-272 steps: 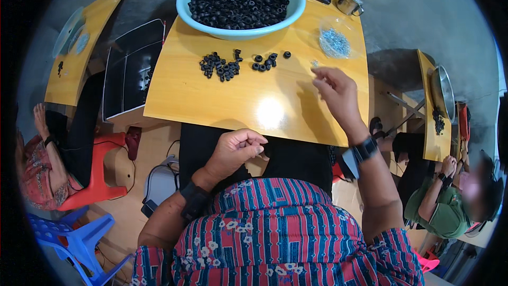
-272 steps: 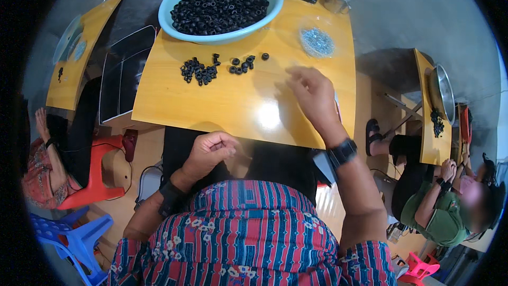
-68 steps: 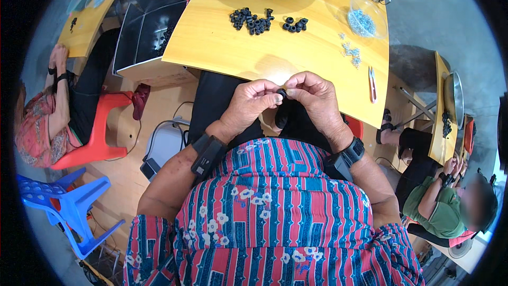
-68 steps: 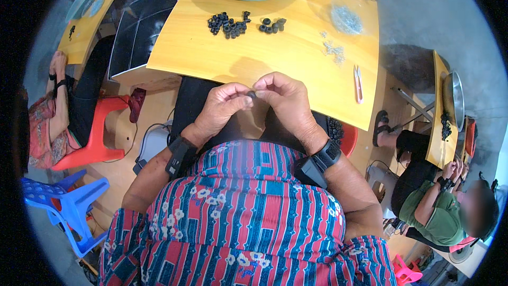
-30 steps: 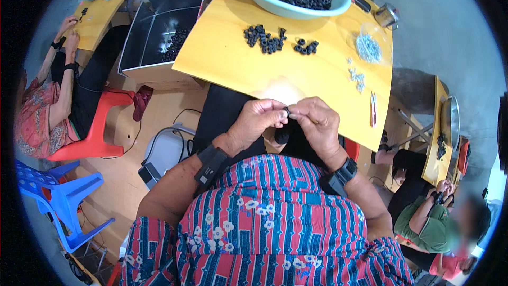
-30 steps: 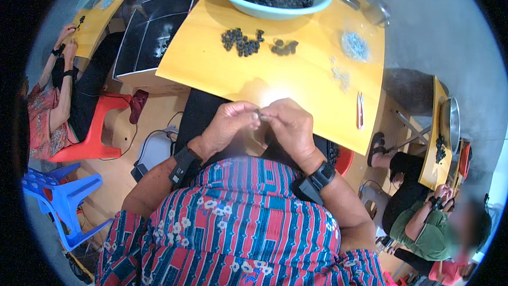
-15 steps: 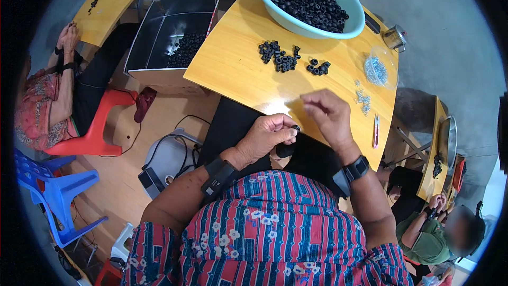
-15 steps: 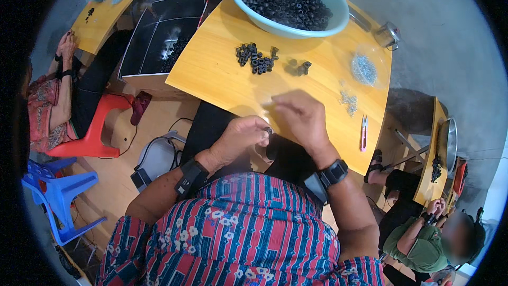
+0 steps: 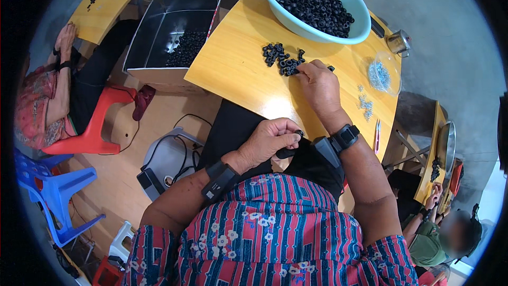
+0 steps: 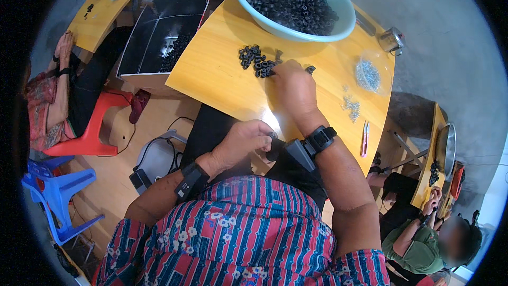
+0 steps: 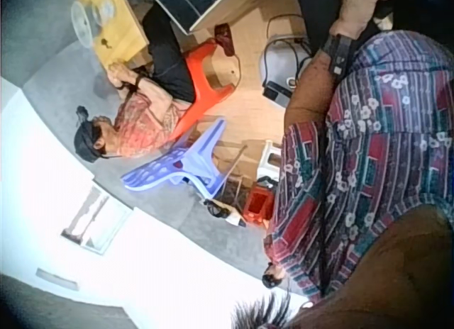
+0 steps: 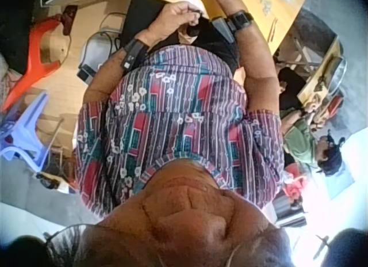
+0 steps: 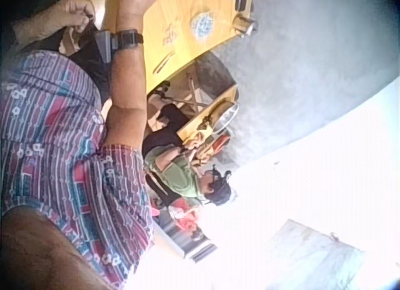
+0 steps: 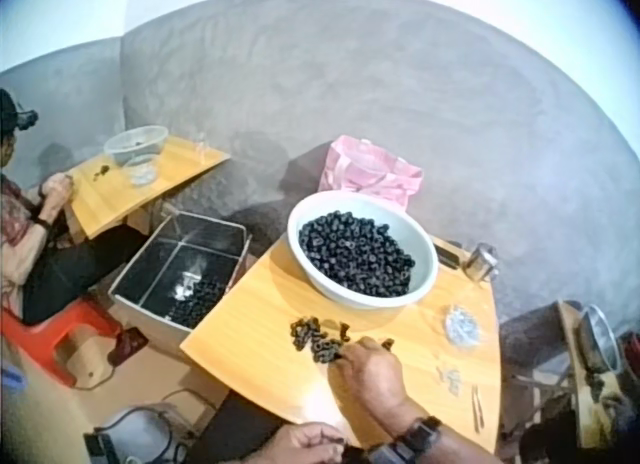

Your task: The person is seen assembling small black plastic components by pressing a white plastic insert into them.

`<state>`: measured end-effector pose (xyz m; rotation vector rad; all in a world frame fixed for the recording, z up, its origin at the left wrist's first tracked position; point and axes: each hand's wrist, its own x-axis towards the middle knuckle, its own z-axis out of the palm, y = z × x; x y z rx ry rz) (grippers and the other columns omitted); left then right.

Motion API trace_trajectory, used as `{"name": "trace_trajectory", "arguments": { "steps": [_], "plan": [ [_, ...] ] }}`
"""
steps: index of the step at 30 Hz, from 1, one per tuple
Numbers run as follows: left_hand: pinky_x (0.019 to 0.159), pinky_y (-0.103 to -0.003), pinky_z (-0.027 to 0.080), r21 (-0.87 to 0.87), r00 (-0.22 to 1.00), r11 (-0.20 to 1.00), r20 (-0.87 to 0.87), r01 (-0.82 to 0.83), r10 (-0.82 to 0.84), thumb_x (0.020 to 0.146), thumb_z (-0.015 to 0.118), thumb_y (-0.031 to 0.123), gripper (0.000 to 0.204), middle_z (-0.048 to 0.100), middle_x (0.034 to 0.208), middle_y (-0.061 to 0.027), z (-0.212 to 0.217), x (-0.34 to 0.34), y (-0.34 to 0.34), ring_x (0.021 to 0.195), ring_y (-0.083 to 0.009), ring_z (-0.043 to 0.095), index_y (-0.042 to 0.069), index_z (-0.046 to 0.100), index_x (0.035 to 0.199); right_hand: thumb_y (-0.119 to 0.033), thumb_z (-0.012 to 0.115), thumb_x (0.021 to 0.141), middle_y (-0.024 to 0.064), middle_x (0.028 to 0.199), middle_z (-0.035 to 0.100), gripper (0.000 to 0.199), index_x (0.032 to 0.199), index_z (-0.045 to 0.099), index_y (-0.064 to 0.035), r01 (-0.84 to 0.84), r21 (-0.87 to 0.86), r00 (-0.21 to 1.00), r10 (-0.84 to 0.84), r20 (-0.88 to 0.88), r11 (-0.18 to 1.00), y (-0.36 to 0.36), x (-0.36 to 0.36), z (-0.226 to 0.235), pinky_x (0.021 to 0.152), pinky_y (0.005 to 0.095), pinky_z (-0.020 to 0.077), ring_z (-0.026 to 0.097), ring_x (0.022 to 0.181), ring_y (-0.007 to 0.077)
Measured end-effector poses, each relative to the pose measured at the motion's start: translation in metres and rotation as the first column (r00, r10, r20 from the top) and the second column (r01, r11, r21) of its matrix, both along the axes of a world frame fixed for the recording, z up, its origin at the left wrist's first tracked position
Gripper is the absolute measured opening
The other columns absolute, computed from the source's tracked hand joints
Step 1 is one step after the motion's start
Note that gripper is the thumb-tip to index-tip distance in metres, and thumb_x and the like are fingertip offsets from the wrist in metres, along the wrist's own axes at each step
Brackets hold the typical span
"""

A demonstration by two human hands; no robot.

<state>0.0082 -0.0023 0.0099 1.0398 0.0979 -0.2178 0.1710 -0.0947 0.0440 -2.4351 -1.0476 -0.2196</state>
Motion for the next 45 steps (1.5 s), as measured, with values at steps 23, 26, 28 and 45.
{"name": "trace_trajectory", "arguments": {
  "steps": [23, 26, 28, 45],
  "plan": [
    [0.080, -0.023, 0.048, 0.076, 0.988, 0.992, 0.123, -0.100, 0.090, 0.087, 0.057, 0.005, 0.020, 0.061, 0.100, -0.0044, -0.001, -0.004, -0.005, 0.088, -0.0084, 0.058, 0.001, 0.059, 0.107, -0.002, 0.059, 0.077, 0.0144, 0.085, 0.055, 0.021, 0.096, 0.053, -0.0041, -0.281, -0.083, 0.939, 0.256, -0.229, 0.956, -0.069, -0.067, 0.030, 0.063, 0.0371, 0.0501, 0.060, 0.073, 0.0323],
    [0.080, -0.023, 0.047, 0.070, 0.987, 0.990, 0.111, -0.121, 0.113, 0.087, 0.058, 0.004, 0.021, 0.062, 0.098, -0.0028, -0.006, -0.005, -0.007, 0.087, -0.0084, 0.057, -0.001, 0.059, 0.106, -0.009, 0.055, 0.080, 0.0143, 0.084, 0.053, 0.016, 0.094, 0.051, -0.0038, -0.333, -0.232, 0.939, 0.299, -0.172, 0.914, -0.070, -0.076, 0.036, 0.061, 0.0371, 0.0504, 0.060, 0.071, 0.0307],
    [0.081, -0.023, 0.047, 0.099, 0.989, 0.988, 0.103, -0.120, 0.110, 0.086, 0.059, 0.004, 0.021, 0.062, 0.097, -0.0025, -0.006, -0.008, -0.008, 0.087, -0.0084, 0.057, -0.001, 0.060, 0.106, -0.014, 0.054, 0.080, 0.0132, 0.078, 0.050, 0.015, 0.087, 0.049, -0.0029, -0.349, -0.376, 0.932, 0.359, -0.045, 0.858, -0.067, -0.082, 0.041, 0.058, 0.0348, 0.0501, 0.061, 0.066, 0.0260],
    [0.080, -0.023, 0.046, 0.093, 0.990, 0.989, 0.094, -0.111, 0.103, 0.087, 0.059, 0.008, 0.020, 0.063, 0.096, -0.0031, -0.005, -0.009, -0.003, 0.088, -0.0086, 0.057, -0.002, 0.061, 0.105, 0.000, 0.054, 0.088, 0.0053, 0.084, 0.062, 0.013, 0.099, 0.059, 0.0043, 0.259, 0.339, 0.368, 0.232, -0.900, 0.905, -0.074, -0.085, 0.001, 0.065, 0.0204, 0.0480, 0.057, 0.069, 0.0079]
  ]
}}
